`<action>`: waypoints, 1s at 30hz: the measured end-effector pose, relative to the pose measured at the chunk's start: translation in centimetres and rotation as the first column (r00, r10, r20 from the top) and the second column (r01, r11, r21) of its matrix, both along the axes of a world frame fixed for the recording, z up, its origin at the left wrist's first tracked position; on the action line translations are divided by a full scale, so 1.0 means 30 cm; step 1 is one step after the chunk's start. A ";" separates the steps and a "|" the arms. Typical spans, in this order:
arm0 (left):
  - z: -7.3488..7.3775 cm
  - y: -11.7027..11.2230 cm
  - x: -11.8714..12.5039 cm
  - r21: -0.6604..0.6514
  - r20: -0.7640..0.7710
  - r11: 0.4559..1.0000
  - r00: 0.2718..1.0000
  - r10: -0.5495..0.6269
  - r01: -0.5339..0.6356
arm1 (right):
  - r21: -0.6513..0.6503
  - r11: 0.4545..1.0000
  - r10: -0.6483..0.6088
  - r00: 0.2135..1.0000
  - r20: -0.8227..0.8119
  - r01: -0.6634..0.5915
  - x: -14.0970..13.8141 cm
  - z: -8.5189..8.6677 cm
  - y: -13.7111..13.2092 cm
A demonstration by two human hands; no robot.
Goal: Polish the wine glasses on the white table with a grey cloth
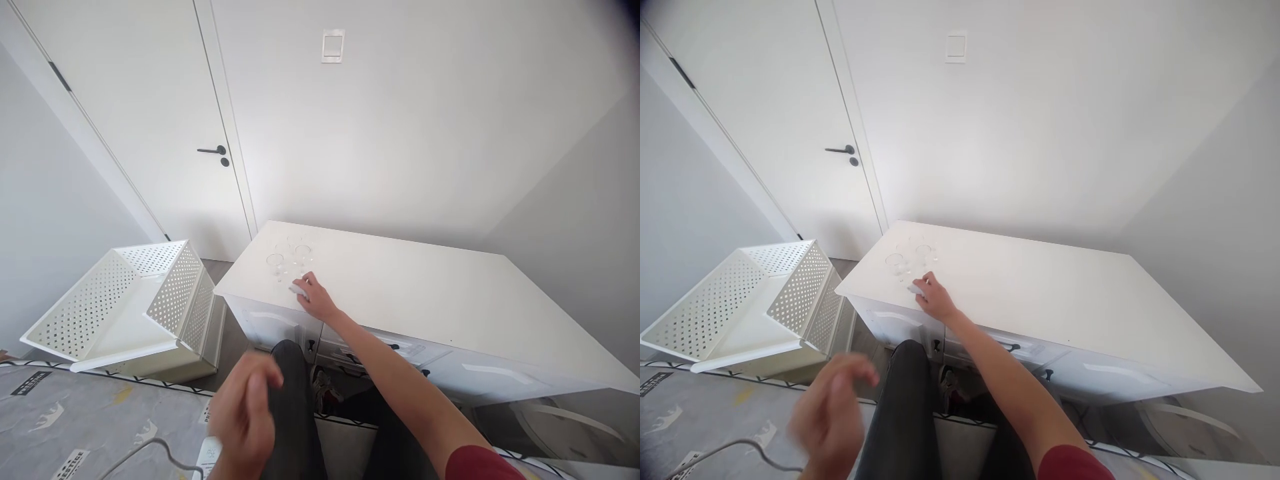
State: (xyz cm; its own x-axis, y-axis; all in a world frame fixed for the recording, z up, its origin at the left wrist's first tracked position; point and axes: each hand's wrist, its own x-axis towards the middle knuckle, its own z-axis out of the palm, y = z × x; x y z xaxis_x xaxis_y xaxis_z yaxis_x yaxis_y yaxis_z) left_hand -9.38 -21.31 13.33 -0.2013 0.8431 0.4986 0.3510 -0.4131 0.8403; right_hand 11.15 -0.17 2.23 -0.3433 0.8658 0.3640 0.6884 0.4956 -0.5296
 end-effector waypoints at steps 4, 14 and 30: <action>-0.084 0.294 0.125 -0.394 0.306 0.879 0.940 -0.150 0.268 | 0.024 0.986 -0.153 0.946 -0.286 0.167 0.202 -0.004 -0.030; -0.172 0.668 0.311 -0.406 0.579 0.777 0.793 -0.189 0.481 | -0.364 0.882 -0.454 0.327 -0.829 0.301 0.657 -0.024 -0.067; -0.184 0.838 0.432 -0.272 0.758 0.684 0.588 -0.281 0.677 | -0.412 0.908 -0.420 0.187 -0.888 0.081 0.679 -0.023 -0.050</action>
